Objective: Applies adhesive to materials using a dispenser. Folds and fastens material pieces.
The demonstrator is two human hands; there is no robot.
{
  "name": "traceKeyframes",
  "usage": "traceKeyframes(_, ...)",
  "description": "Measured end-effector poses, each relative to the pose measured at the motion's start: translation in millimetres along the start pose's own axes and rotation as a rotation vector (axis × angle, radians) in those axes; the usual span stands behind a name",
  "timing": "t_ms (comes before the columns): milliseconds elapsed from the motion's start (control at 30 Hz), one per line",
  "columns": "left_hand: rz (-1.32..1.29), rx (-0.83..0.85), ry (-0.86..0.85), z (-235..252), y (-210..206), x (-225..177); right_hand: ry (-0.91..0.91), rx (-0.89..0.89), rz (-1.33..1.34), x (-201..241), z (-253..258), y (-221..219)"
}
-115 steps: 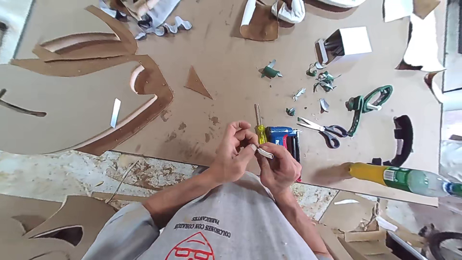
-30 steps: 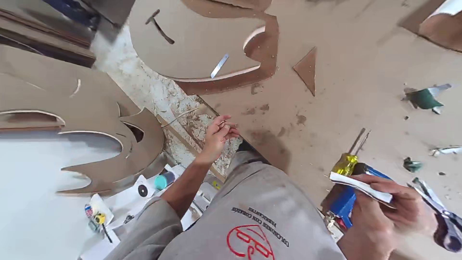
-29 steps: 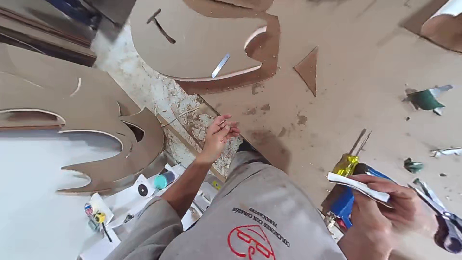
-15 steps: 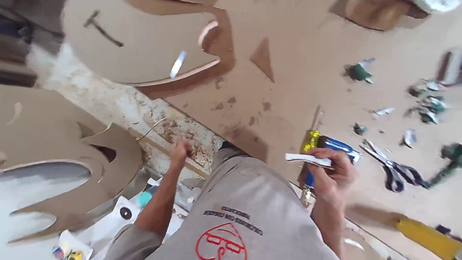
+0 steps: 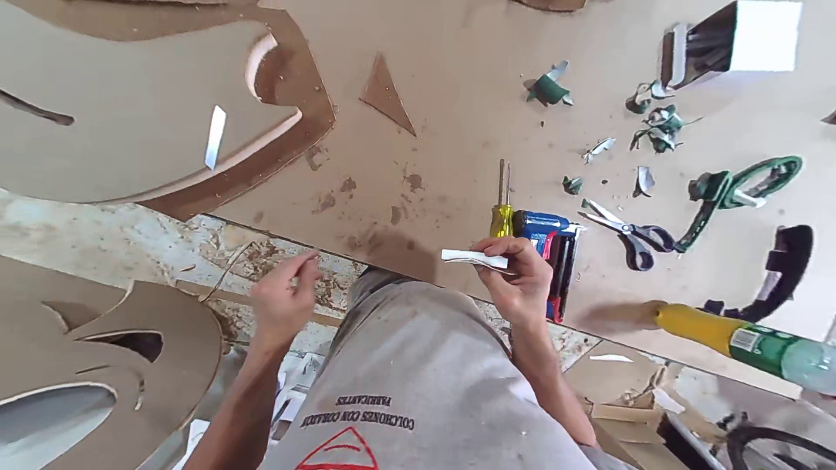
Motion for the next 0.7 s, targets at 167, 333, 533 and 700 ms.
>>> traceKeyframes(167, -0.304, 0.153, -0.505, 44, -44, -164, -0.011, -0.02, -0.083, 7, 3, -15)
traceKeyframes(333, -0.473, 0.155, -0.605, 52, -76, -194, -0.023, -0.087, -0.063, 15, -1, -9)
traceKeyframes(533, -0.52, 0.28, -0.569, 57, -93, -187, 0.016, -0.109, -0.099, 10, -12, 1)
traceKeyframes(700, -0.539, 0.302, -0.612, 59, -90, -192, 0.101, -0.092, -0.065, 15, -13, 2)
Point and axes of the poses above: each hand's wrist, its own z-axis towards the middle knuckle, its own y-axis out of the back of the hand, x = y × z, the point moved 7 cm from there along z, towards the middle knuckle, and after that the axes turned 4 degrees about -x, right-handed, at the moved point
